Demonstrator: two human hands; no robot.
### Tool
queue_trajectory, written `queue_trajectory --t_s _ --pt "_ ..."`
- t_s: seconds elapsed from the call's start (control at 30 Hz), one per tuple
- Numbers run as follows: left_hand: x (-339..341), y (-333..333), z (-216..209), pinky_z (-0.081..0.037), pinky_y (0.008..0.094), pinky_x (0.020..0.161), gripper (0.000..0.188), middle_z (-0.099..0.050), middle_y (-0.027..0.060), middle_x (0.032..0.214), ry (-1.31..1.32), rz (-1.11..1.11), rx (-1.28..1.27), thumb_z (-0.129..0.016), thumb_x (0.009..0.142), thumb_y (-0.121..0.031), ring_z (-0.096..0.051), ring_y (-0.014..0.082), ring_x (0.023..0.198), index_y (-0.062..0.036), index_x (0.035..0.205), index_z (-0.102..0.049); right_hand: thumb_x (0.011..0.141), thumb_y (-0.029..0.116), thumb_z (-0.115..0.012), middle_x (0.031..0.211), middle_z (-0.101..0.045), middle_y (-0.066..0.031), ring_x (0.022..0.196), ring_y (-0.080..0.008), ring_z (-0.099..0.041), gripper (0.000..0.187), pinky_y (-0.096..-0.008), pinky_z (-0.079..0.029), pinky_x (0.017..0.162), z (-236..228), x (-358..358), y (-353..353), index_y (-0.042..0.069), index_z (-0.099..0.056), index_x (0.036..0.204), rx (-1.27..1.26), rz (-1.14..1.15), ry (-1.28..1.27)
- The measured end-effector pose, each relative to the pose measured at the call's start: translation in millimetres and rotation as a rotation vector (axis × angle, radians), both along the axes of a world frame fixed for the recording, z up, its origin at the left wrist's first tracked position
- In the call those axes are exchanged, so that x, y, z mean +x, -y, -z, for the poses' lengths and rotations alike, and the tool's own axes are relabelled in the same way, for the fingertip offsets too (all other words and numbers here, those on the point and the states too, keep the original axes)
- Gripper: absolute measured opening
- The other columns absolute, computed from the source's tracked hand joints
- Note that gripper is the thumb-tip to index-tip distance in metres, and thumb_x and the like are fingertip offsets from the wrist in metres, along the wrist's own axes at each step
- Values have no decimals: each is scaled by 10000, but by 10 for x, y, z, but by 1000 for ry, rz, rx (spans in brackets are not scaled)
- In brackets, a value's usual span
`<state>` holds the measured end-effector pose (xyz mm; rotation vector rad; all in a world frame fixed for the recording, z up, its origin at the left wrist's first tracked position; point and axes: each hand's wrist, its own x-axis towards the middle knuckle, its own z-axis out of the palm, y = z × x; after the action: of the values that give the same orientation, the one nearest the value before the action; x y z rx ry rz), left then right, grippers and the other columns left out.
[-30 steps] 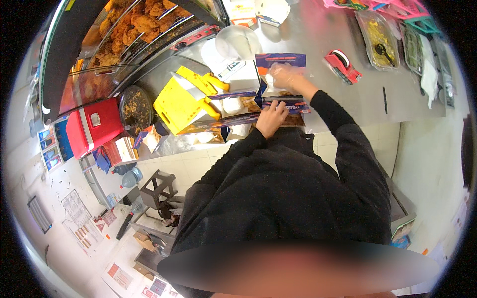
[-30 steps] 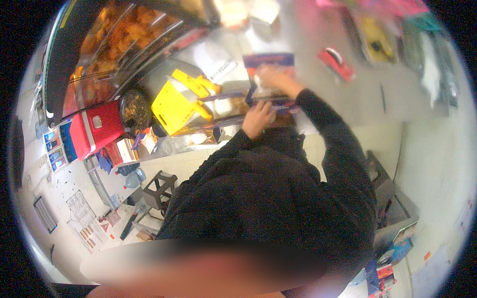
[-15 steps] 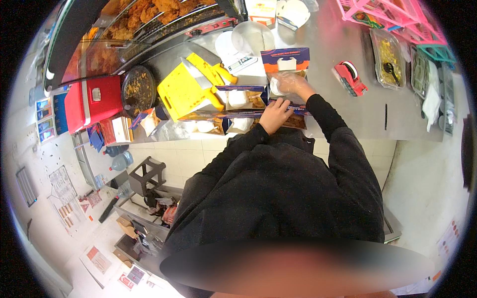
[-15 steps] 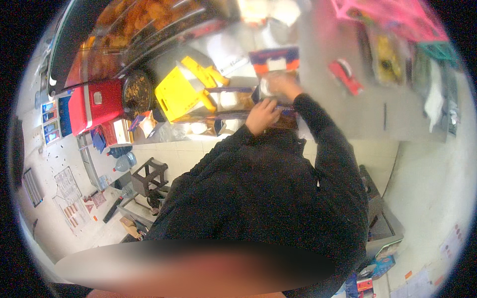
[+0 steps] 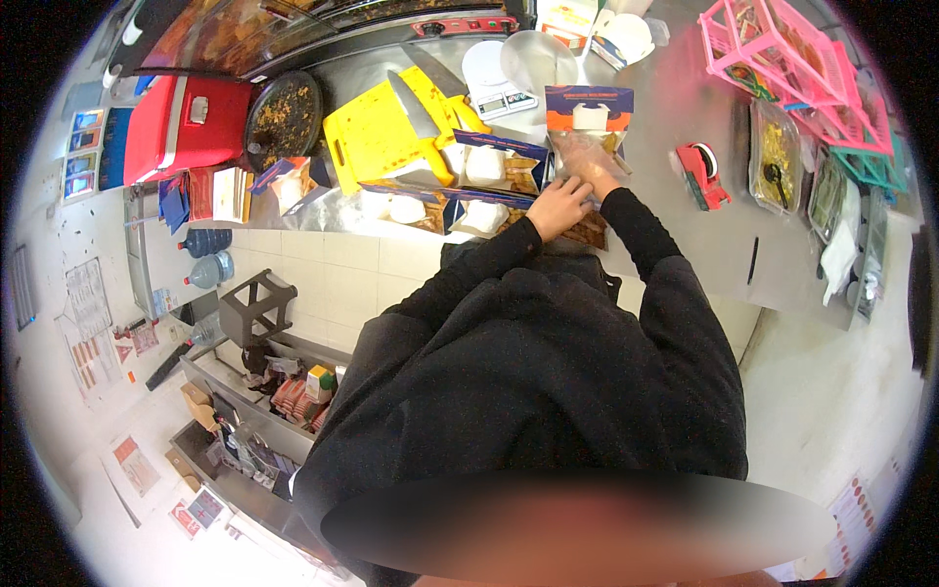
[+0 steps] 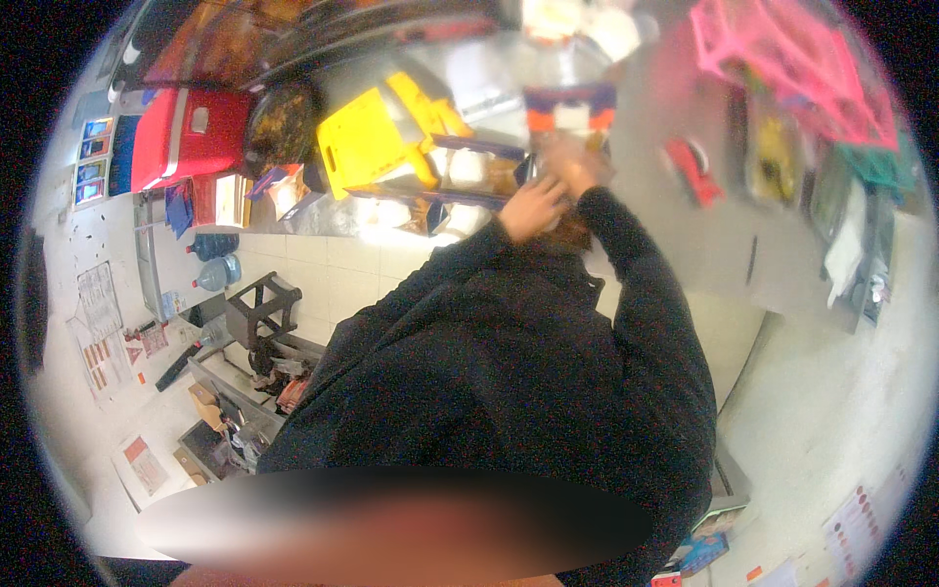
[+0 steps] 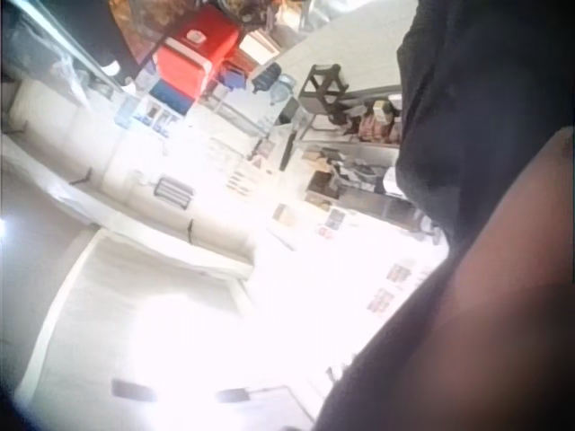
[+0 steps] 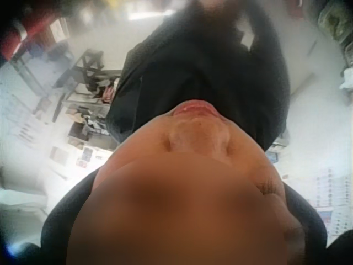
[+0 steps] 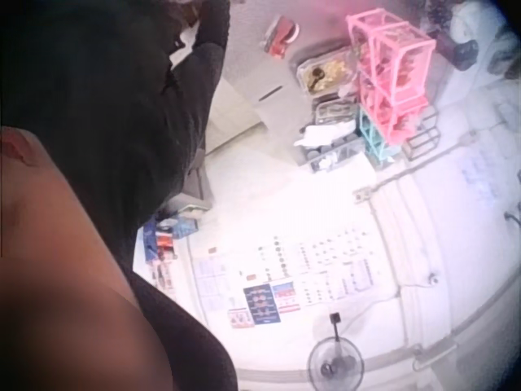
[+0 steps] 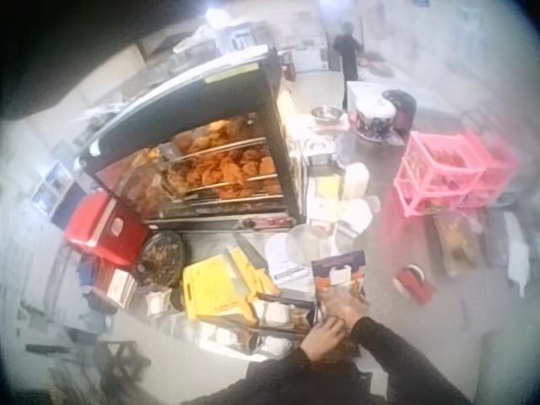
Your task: The person assembles bento-style meal boxes by placing cooked meat, rice, and yellow egg into compartments, then adding pickled vegetables and closing the lids. They handle multiple boxes sequentially and arrange them on the counter.
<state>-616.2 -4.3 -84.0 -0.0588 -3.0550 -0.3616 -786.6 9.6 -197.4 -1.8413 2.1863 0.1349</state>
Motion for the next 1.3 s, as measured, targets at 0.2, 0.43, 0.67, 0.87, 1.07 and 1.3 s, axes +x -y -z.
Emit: queue_trajectory --t_s 0.2,0.43,0.67,0.87,1.07,1.3 --pt "410 400 -427 -459 390 851 264 -582 111 1072 -363 -164 212 -580 753 -61 -547 273 1050 -65 1012 -637 913 199 -525 1354 -503 -170 1247 -303 -470 442 -394 -359 1050 171 -180 -222 52 -494 1329 -259 315 559" --pt "2690 1931 140 -474 418 818 261 -637 148 973 -519 -1244 294 -618 765 -49 -602 305 967 -30 1026 -617 763 31 -626 1317 -544 -128 1173 -235 -542 619 -353 -431 998 -862 -630 -728 82 -466 1359 -201 226 767" --pt "3247 2333 1360 -499 414 813 494 -640 206 1039 70 -993 634 -681 821 -328 -629 351 936 -43 1201 -546 834 321 -655 1284 -553 -118 1114 -254 -571 662 -392 -472 920 -1119 -159 -1997 77 -409 1398 -206 832 464" --pt "2961 2415 1480 -494 450 787 344 -640 218 951 70 -780 254 -571 879 -241 -618 395 901 4 1118 -602 802 169 -721 1097 -638 -122 986 -233 -604 583 -387 -490 866 -244 658 -1531 6 -463 1299 -604 1038 481" --pt "3031 2314 1582 -486 462 778 294 -628 226 982 26 -823 237 -512 916 -172 -603 406 921 7 1132 -598 706 70 -762 932 -643 -163 809 -280 -626 569 -393 -511 760 -525 240 -1091 -20 -513 1210 -842 681 63" --pt "2685 1871 1472 -478 470 722 236 -606 193 877 -90 -847 245 -531 889 -177 -592 384 848 -40 1074 -587 751 116 -710 886 -630 -194 821 -361 -601 219 -446 -480 737 90 -425 -1346 25 -639 937 -752 774 843"
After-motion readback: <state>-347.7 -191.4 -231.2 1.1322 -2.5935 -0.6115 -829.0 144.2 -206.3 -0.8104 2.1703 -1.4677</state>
